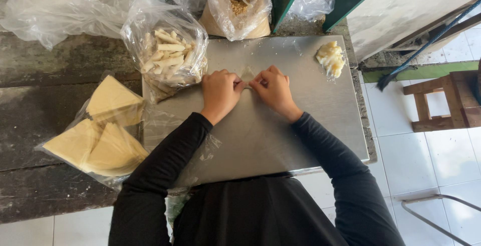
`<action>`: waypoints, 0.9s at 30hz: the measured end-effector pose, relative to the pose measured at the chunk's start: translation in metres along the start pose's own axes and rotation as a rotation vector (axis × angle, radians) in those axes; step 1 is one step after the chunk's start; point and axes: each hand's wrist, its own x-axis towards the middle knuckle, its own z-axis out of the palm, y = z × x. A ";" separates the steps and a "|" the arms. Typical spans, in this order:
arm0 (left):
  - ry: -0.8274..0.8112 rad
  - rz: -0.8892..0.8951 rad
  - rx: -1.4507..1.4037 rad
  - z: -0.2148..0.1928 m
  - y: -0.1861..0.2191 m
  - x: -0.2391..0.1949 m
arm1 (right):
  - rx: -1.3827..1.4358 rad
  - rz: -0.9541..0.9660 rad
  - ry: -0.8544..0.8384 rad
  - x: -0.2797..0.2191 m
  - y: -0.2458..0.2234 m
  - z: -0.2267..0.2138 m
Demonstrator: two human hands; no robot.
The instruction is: The person folds triangular wrappers, scoops a grainy filling into each, and seals them into small packets. They then separate a stack of flat triangular sheets and place them on the table.
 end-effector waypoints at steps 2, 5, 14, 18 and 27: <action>-0.036 -0.101 -0.120 0.002 -0.004 0.005 | 0.096 0.097 -0.069 0.007 0.003 -0.004; 0.030 -0.049 -0.236 0.007 -0.011 0.005 | 0.078 -0.038 -0.026 0.006 0.003 -0.006; 0.095 0.225 0.185 0.020 -0.010 -0.006 | -0.070 -0.165 0.063 -0.005 0.007 -0.001; 0.129 -0.002 -0.034 0.022 -0.008 0.001 | -0.007 -0.039 0.114 0.007 0.004 0.004; 0.104 0.174 -0.045 0.017 -0.014 0.000 | -0.031 -0.268 0.056 -0.001 0.006 -0.010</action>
